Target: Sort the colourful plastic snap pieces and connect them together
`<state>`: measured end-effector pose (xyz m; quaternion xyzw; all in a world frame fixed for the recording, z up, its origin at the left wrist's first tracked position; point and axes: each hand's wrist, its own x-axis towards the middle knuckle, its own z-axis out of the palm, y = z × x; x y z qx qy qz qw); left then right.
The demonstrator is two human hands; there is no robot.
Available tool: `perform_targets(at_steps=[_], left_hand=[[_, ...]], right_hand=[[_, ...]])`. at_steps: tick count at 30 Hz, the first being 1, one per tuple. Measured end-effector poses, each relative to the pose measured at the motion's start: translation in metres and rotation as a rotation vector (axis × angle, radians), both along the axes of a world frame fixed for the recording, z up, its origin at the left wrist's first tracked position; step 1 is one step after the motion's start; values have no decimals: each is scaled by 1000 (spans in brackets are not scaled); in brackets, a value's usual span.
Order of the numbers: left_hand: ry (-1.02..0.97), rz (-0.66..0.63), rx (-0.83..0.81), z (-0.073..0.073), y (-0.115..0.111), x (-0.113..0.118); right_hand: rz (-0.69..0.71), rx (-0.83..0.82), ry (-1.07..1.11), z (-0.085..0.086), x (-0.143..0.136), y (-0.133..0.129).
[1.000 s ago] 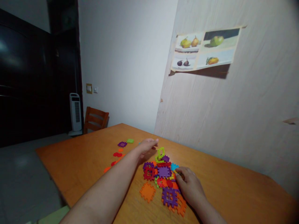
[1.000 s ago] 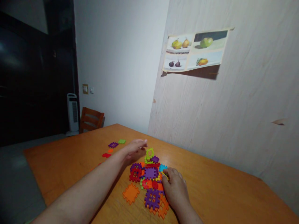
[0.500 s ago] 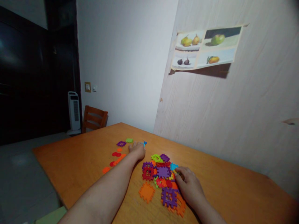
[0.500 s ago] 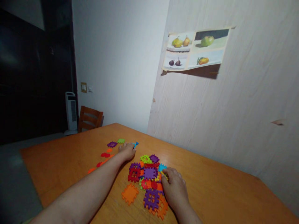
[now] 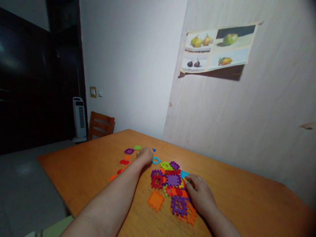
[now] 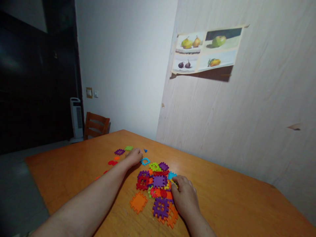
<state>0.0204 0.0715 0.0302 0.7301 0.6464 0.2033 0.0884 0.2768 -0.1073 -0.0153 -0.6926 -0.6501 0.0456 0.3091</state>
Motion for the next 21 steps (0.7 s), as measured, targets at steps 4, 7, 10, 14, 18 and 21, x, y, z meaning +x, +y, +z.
perform_targets(at_steps=[4,7,10,14,18,21], left_hand=[[-33,-77,2,-1,-8,0],[-92,-137,-18,-2,-10,4],[-130,-112,-15,-3,-4,7],[-126,-22,27,0,12,12],[-49,-19,33,2,25,23],[30,-96,23,3,32,30]], right_hand=[[0,7,-4,1,-1,0],[3,4,-4,2,-1,-1],[4,-3,4,3,-2,-1],[-10,-5,7,2,-2,0],[-11,8,10,2,-3,0],[-10,14,21,4,-5,-2]])
